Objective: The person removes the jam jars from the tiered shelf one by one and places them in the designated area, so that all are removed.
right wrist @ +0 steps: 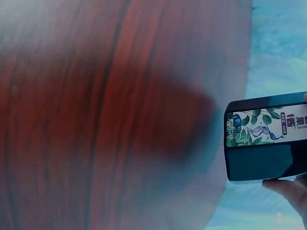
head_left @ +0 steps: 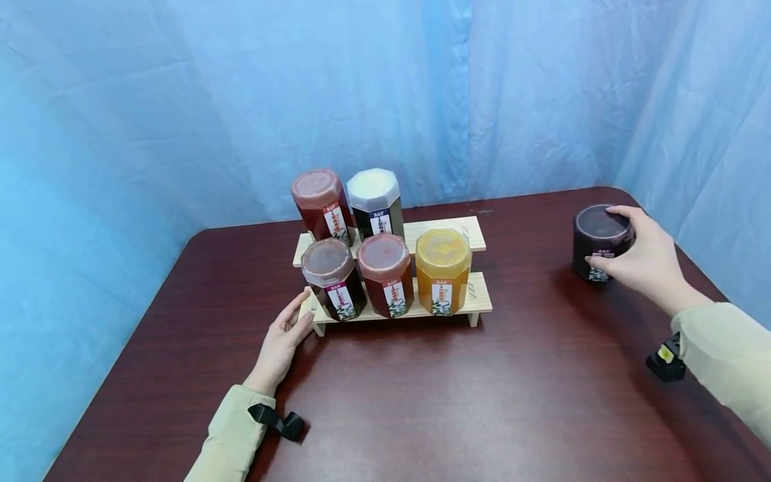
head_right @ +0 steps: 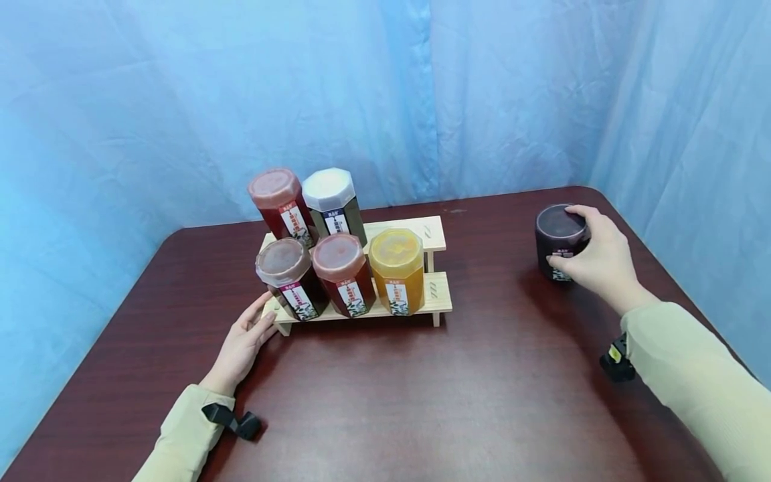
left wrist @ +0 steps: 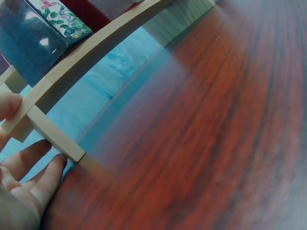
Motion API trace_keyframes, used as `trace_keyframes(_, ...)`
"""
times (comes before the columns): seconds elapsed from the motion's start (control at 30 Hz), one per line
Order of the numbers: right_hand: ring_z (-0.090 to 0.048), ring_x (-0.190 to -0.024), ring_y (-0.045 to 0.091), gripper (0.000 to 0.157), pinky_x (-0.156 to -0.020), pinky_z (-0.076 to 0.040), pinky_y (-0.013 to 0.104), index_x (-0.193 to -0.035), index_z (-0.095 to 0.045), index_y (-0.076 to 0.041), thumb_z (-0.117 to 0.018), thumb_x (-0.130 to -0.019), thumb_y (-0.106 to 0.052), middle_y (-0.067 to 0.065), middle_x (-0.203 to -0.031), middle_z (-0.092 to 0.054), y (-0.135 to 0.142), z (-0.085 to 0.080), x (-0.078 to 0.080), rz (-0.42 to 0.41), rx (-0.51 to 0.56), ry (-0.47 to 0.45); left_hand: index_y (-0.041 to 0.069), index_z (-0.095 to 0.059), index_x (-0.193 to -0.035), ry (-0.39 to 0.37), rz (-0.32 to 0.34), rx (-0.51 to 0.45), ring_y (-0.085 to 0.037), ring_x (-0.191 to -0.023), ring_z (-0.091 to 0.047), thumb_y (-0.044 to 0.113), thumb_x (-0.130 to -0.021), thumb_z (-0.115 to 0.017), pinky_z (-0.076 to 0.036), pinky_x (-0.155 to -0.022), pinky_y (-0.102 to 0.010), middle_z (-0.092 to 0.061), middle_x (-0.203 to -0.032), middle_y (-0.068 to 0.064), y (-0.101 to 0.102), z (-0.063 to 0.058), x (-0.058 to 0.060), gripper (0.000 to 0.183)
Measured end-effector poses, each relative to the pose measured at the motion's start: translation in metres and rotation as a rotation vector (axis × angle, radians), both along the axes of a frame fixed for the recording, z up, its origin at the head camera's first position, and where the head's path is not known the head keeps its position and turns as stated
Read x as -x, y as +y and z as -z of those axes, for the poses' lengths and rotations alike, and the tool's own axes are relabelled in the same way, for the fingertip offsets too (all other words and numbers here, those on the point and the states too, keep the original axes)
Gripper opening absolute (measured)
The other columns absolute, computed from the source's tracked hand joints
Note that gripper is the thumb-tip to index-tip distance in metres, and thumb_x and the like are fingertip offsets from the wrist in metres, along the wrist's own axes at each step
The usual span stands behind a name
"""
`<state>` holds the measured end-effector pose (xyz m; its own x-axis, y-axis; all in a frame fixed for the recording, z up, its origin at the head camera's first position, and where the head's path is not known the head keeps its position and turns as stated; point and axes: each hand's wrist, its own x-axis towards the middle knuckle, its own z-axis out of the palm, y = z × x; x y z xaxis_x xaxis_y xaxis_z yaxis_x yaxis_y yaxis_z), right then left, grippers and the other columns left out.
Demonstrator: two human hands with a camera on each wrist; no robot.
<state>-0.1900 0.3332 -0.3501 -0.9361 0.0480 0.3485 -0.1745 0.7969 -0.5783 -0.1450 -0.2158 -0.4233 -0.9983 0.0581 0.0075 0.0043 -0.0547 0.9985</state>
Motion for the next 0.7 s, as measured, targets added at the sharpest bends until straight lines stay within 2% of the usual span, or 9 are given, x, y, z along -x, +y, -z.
trace_keyframes(0.03,-0.045,-0.11,0.043,0.083,-0.071,-0.043,0.03,-0.143,-0.034,-0.006,-0.079,-0.073,-0.011,0.029,-0.128,-0.046,0.002,0.001,0.0,-0.008,-0.001,0.0,0.004,-0.033,-0.146,0.0,0.003,-0.002,0.002,-0.097,-0.059,0.006,-0.096,-0.051,-0.049,-0.086,-0.016,-0.063,-0.107,0.016,0.0,0.0,0.0,0.053)
trace_keyframes(0.07,-0.045,-0.11,0.043,0.083,-0.069,-0.041,0.023,-0.143,-0.034,-0.007,-0.079,-0.073,-0.012,0.028,-0.128,-0.046,0.005,0.002,0.001,-0.005,-0.009,-0.004,0.004,-0.033,-0.146,0.0,0.004,-0.005,0.002,-0.097,-0.059,0.006,-0.097,-0.051,-0.049,-0.086,-0.016,-0.062,-0.108,0.016,0.0,0.0,0.0,0.053)
trace_keyframes(0.17,-0.044,-0.11,0.045,0.084,-0.067,-0.039,0.015,-0.144,-0.033,-0.006,-0.079,-0.073,-0.012,0.03,-0.128,-0.045,0.012,0.004,0.002,-0.01,-0.007,-0.012,0.005,-0.034,-0.146,0.0,0.004,-0.013,0.002,-0.099,-0.059,0.007,-0.096,-0.052,-0.049,-0.087,-0.016,-0.06,-0.114,0.014,0.001,0.001,0.0,0.053)
trace_keyframes(0.2,-0.044,-0.109,0.045,0.085,-0.064,-0.033,0.009,-0.144,-0.033,-0.006,-0.079,-0.073,-0.012,0.03,-0.128,-0.045,0.015,0.004,0.002,-0.008,-0.01,-0.017,0.005,-0.033,-0.146,0.002,0.003,-0.012,0.002,-0.1,-0.058,0.008,-0.096,-0.053,-0.049,-0.088,-0.016,-0.059,-0.118,0.012,0.001,0.001,0.0,0.053)
trace_keyframes(0.27,-0.044,-0.109,0.046,0.086,-0.06,-0.026,0.005,-0.145,-0.032,-0.007,-0.079,-0.073,-0.013,0.032,-0.129,-0.044,0.019,0.004,0.002,-0.004,-0.01,-0.038,0.004,-0.033,-0.146,0.003,0.0,-0.003,0.003,-0.101,-0.058,0.008,-0.096,-0.053,-0.049,-0.088,-0.016,-0.055,-0.126,0.006,0.001,0.001,0.0,0.054)
trace_keyframes(0.4,-0.045,-0.108,0.049,0.087,-0.059,-0.026,0.005,-0.145,-0.03,-0.006,-0.079,-0.074,-0.015,0.035,-0.129,-0.043,0.028,0.002,0.005,0.001,-0.021,-0.09,0.003,-0.031,-0.147,0.004,0.001,0.011,0.004,-0.102,-0.056,0.008,-0.096,-0.053,-0.048,-0.088,-0.015,-0.043,-0.139,-0.008,0.002,0.001,0.0,0.056)
trace_keyframes(0.5,-0.045,-0.106,0.05,0.087,-0.062,-0.032,0.014,-0.146,-0.029,-0.006,-0.079,-0.075,-0.018,0.035,-0.128,-0.043,0.033,0.0,0.008,0.0,-0.039,-0.114,0.005,-0.032,-0.146,-0.003,-0.005,0.019,0.003,-0.1,-0.057,0.008,-0.096,-0.053,-0.048,-0.088,-0.016,-0.043,-0.139,-0.009,0.001,0.001,0.0,0.055)
trace_keyframes(0.6,-0.045,-0.105,0.052,0.087,-0.07,-0.041,0.036,-0.146,-0.028,-0.007,-0.078,-0.076,-0.02,0.036,-0.126,-0.043,0.036,-0.001,0.013,-0.012,-0.057,-0.135,0.007,-0.034,-0.146,-0.009,-0.015,0.021,0.003,-0.101,-0.056,0.008,-0.096,-0.053,-0.048,-0.088,-0.015,-0.044,-0.137,-0.005,0.001,0.001,0.0,0.053)
trace_keyframes(0.7,-0.045,-0.103,0.055,0.089,-0.075,-0.039,0.058,-0.147,-0.024,-0.007,-0.077,-0.078,-0.022,0.038,-0.124,-0.042,0.041,-0.002,0.018,-0.031,-0.067,-0.17,0.005,-0.032,-0.146,-0.005,-0.009,0.02,0.004,-0.103,-0.056,0.008,-0.096,-0.052,-0.047,-0.089,-0.015,-0.042,-0.139,-0.006,0.0,0.001,0.0,0.054)
